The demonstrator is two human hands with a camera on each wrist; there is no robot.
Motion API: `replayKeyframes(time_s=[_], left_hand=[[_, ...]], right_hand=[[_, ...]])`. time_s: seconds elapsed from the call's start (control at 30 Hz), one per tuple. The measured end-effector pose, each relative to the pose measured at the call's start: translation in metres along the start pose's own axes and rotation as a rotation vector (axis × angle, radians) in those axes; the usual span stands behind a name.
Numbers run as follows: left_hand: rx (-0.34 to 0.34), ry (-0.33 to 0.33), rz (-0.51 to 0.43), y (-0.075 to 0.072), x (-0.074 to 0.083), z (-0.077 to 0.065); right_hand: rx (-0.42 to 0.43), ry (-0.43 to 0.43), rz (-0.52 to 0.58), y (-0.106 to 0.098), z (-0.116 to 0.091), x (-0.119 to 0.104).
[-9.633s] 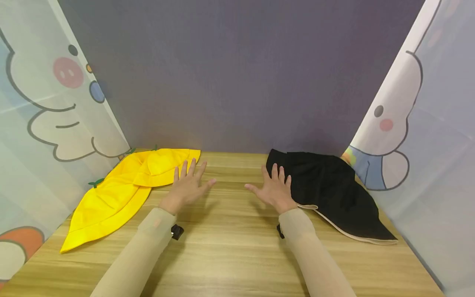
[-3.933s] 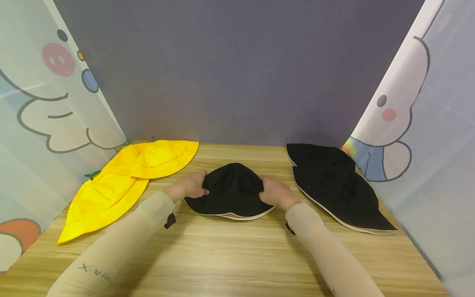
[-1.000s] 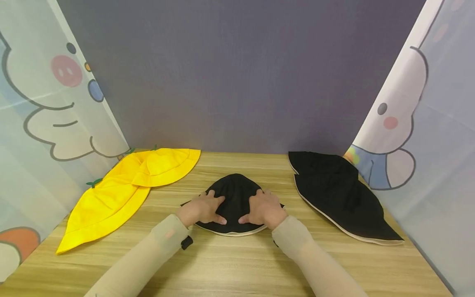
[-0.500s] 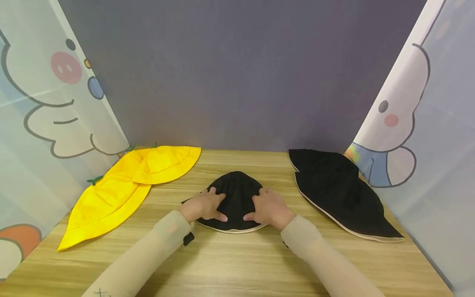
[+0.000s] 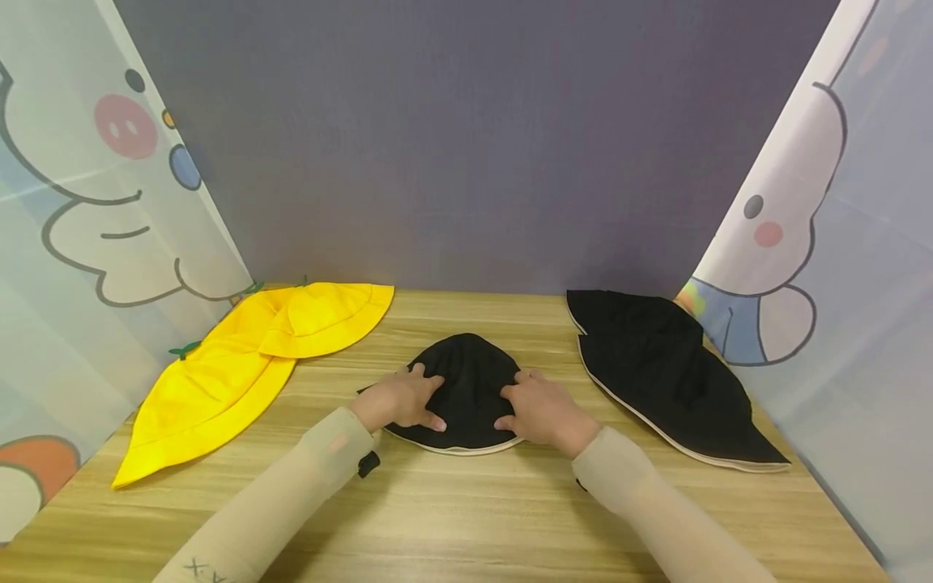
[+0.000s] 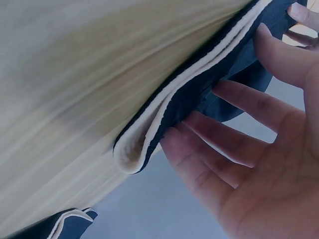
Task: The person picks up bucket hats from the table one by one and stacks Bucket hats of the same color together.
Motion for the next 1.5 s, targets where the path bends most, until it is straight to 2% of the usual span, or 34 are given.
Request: replayKeyframes(time_s=[0.27,0.6,1.03,1.27,1.5], left_hand=[[0.002,-0.002,0.005,0.000,0.000,0.000],[0.000,-0.009,0.010,-0.001,-0.001,-0.002],[0.004,-0.010,0.008,-0.002,-0.002,-0.002],[-0.003,-0.013,0.014,-0.002,-0.001,-0.002],[-0.007,-0.014,0.018,-0.002,0.000,-0.004]], right_hand=[[0.044,-0.061,0.018,-0.003,-0.005,0.001],[0.086,-0.060,0.053,-0.008,-0.009,0.015],[0.116,0.022,0.070,-0.017,-0.019,0.053],[0.077,0.110,0.090,-0.023,-0.019,0.078],[0.060,0.168,0.056,-0.031,-0.024,0.101]])
Point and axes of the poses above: each hand's wrist, its own z-axis towards the middle knuckle, its own y-axis out of the palm, x = y × z, the point moved 5 cm from there along z, towards the middle knuckle, and after that the axes turned 9 degrees about -x, right-handed, at the moved point
